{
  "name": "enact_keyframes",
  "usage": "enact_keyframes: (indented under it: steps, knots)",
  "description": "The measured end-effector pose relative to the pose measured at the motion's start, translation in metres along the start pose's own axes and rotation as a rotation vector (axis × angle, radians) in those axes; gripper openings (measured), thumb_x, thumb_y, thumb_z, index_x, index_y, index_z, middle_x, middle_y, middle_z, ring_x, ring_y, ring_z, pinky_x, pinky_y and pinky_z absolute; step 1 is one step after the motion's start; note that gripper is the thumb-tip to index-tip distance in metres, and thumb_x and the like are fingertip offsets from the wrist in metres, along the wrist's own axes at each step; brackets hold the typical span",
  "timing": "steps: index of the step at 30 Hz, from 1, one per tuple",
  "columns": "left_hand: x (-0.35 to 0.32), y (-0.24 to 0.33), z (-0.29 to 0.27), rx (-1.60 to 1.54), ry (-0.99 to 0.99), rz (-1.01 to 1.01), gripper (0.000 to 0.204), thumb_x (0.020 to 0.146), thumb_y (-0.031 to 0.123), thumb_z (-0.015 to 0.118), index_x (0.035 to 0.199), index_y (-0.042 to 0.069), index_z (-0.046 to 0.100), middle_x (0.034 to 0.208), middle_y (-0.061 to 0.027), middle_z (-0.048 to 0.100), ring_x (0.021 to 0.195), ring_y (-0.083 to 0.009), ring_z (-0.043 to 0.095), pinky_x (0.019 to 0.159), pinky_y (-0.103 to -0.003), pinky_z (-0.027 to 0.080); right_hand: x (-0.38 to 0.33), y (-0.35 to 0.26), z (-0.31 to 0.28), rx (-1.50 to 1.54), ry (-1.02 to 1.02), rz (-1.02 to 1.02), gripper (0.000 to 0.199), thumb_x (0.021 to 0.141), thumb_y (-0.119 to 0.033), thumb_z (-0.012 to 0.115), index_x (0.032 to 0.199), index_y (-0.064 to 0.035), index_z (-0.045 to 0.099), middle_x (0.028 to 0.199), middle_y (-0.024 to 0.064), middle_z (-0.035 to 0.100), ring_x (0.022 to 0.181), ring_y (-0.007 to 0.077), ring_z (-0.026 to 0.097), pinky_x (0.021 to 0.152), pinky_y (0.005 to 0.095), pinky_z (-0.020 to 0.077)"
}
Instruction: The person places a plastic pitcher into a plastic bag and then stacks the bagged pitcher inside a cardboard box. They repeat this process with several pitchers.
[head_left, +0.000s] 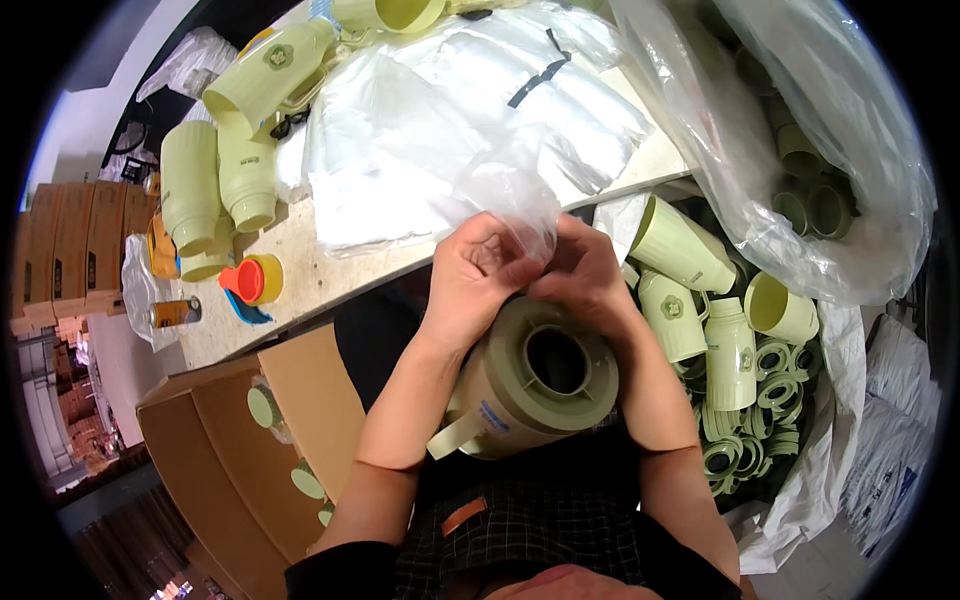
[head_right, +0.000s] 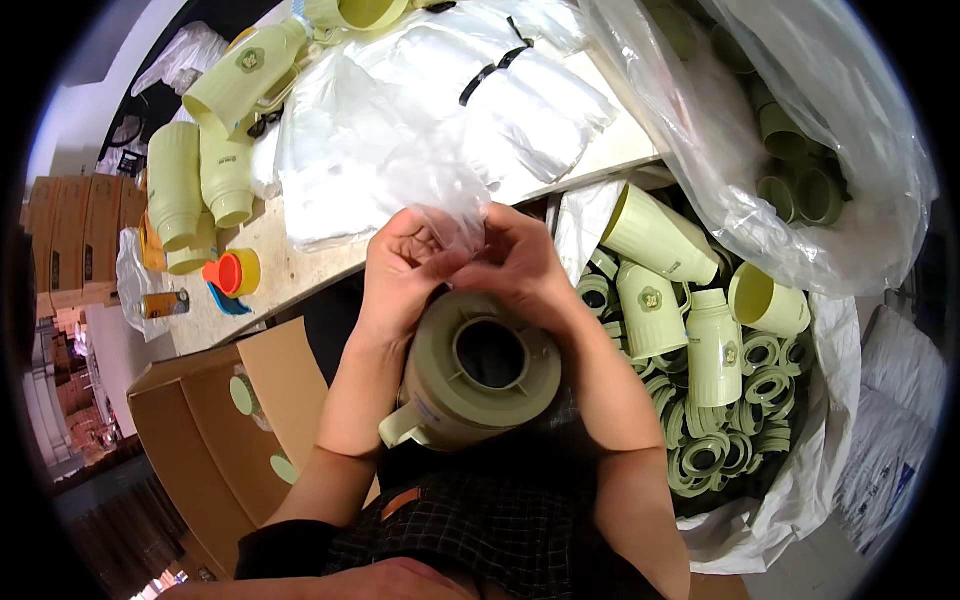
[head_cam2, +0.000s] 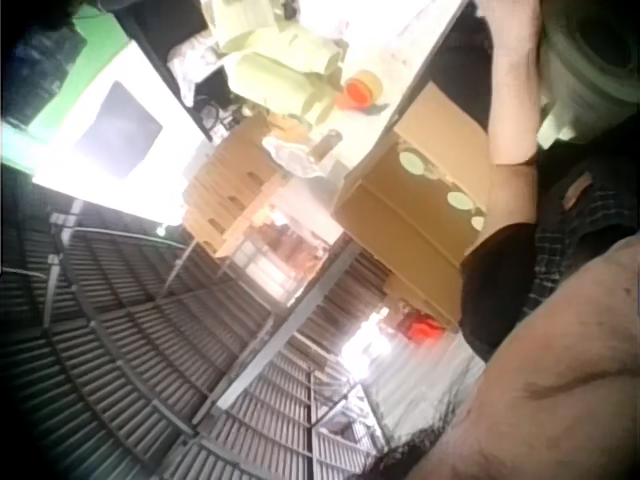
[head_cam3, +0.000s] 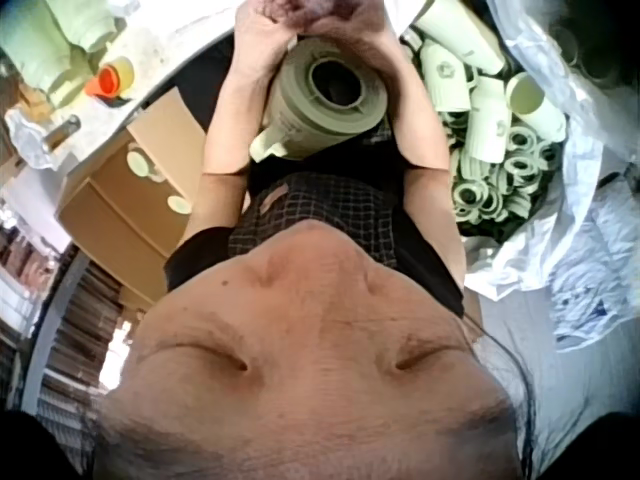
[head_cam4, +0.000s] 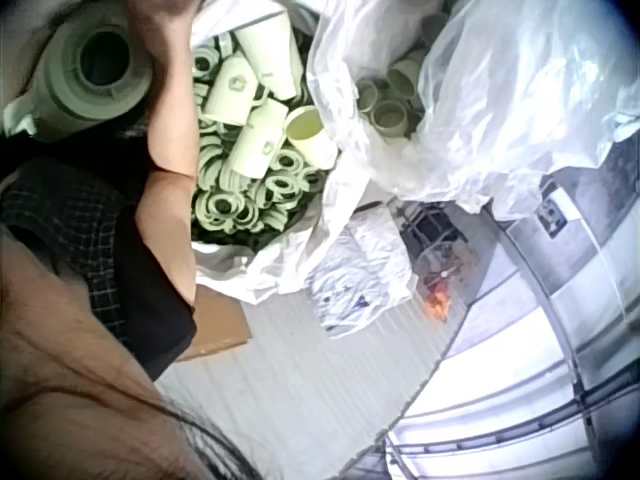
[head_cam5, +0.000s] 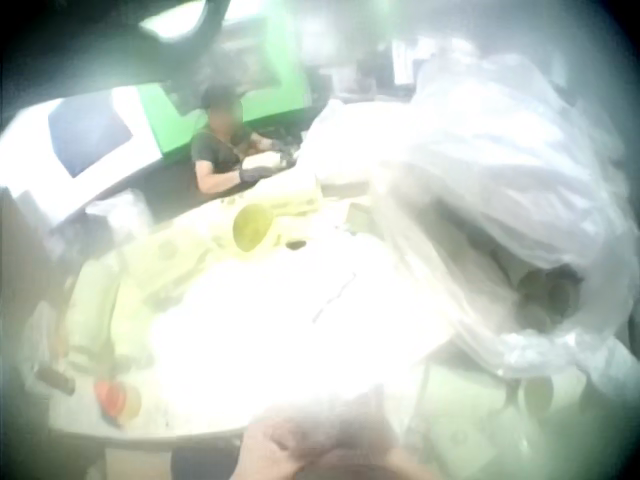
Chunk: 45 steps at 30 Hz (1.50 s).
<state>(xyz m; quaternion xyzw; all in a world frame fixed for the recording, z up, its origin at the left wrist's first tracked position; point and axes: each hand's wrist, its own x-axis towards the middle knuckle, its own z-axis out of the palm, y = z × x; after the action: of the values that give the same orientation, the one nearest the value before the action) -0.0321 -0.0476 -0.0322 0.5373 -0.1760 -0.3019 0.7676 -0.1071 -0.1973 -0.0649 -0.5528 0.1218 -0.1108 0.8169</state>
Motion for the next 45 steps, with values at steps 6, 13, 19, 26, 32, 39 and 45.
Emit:
enact_keyframes:
  steps: [6, 13, 19, 26, 32, 39, 45]
  knots:
    - [-0.022, 0.03, -0.035, -0.513, -0.269, 0.085, 0.022, 0.09, 0.0, 0.064, 0.107, 0.006, 0.051, 0.087, -0.0025, 0.05, 0.076, -0.0132, 0.054, 0.068, -0.025, 0.046, 0.012, 0.016, -0.083, 0.467, 0.593, -0.06, 0.006, 0.091, -0.002, 0.064, 0.092, -0.006, 0.059, 0.078, 0.0012, 0.061, 0.069, 0.0105, 0.059, 0.059, 0.0227, 0.049]
    - [-0.043, 0.02, -0.044, 0.425, 0.106, 0.056, 0.042, 0.076, -0.009, 0.06, 0.115, 0.005, 0.055, 0.084, 0.0026, 0.042, 0.073, -0.0081, 0.041, 0.064, -0.023, 0.038, -0.091, 0.058, -0.022, -0.423, 0.768, -0.361, 0.023, 0.102, -0.025, 0.052, 0.094, -0.0033, 0.052, 0.089, 0.0028, 0.052, 0.078, 0.0128, 0.048, 0.073, 0.0275, 0.0412]
    - [-0.2, 0.02, -0.053, 1.18, 0.165, 0.1, 0.073, 0.069, 0.011, 0.077, 0.134, 0.0, 0.045, 0.102, -0.0177, 0.055, 0.084, -0.0356, 0.059, 0.069, -0.043, 0.051, -0.185, 0.08, 0.009, -0.863, -0.174, -0.33, 0.04, 0.091, -0.004, 0.061, 0.129, 0.0055, 0.053, 0.126, 0.0237, 0.057, 0.122, 0.037, 0.055, 0.102, 0.0462, 0.0434]
    - [-0.313, -0.021, -0.085, 1.436, 0.829, 0.394, 0.059, 0.068, 0.006, 0.075, 0.125, 0.011, 0.06, 0.107, -0.0199, 0.057, 0.087, -0.0381, 0.06, 0.071, -0.045, 0.051, -0.135, 0.067, 0.113, -0.315, -0.849, 0.535, 0.059, 0.082, -0.006, 0.077, 0.135, 0.0008, 0.051, 0.128, 0.0141, 0.061, 0.117, 0.0246, 0.059, 0.097, 0.0386, 0.0487]
    - [-0.475, 0.035, -0.141, 1.004, 1.531, 0.129, 0.027, 0.093, 0.026, 0.058, 0.108, 0.004, 0.062, 0.095, -0.0176, 0.061, 0.089, -0.037, 0.061, 0.076, -0.043, 0.05, -0.155, 0.029, 0.259, -0.227, -1.412, 0.168, 0.071, 0.08, -0.004, 0.079, 0.141, -0.0031, 0.044, 0.122, 0.0115, 0.064, 0.088, 0.0178, 0.063, 0.08, 0.0305, 0.0524]
    - [-0.675, -0.061, -0.256, 0.454, 1.676, -0.515, 0.049, 0.103, 0.045, 0.041, 0.093, 0.0, 0.058, 0.08, -0.0052, 0.056, 0.073, -0.0145, 0.05, 0.069, -0.031, 0.044, -0.15, 0.035, 0.227, -0.148, -1.241, 0.374, 0.049, 0.085, -0.008, 0.07, 0.13, 0.0017, 0.056, 0.117, 0.014, 0.063, 0.1, 0.0202, 0.062, 0.091, 0.0325, 0.0503]
    - [-0.8, -0.154, -0.273, 0.61, 1.571, -0.992, 0.065, 0.096, 0.053, 0.052, 0.102, -0.01, 0.067, 0.09, -0.0239, 0.07, 0.093, -0.0339, 0.067, 0.084, -0.044, 0.051, -0.124, -0.049, 0.252, -0.223, -1.061, -0.388, 0.047, 0.09, -0.032, 0.065, 0.121, 0.0034, 0.057, 0.103, 0.0204, 0.06, 0.093, 0.0255, 0.062, 0.085, 0.0364, 0.0513]
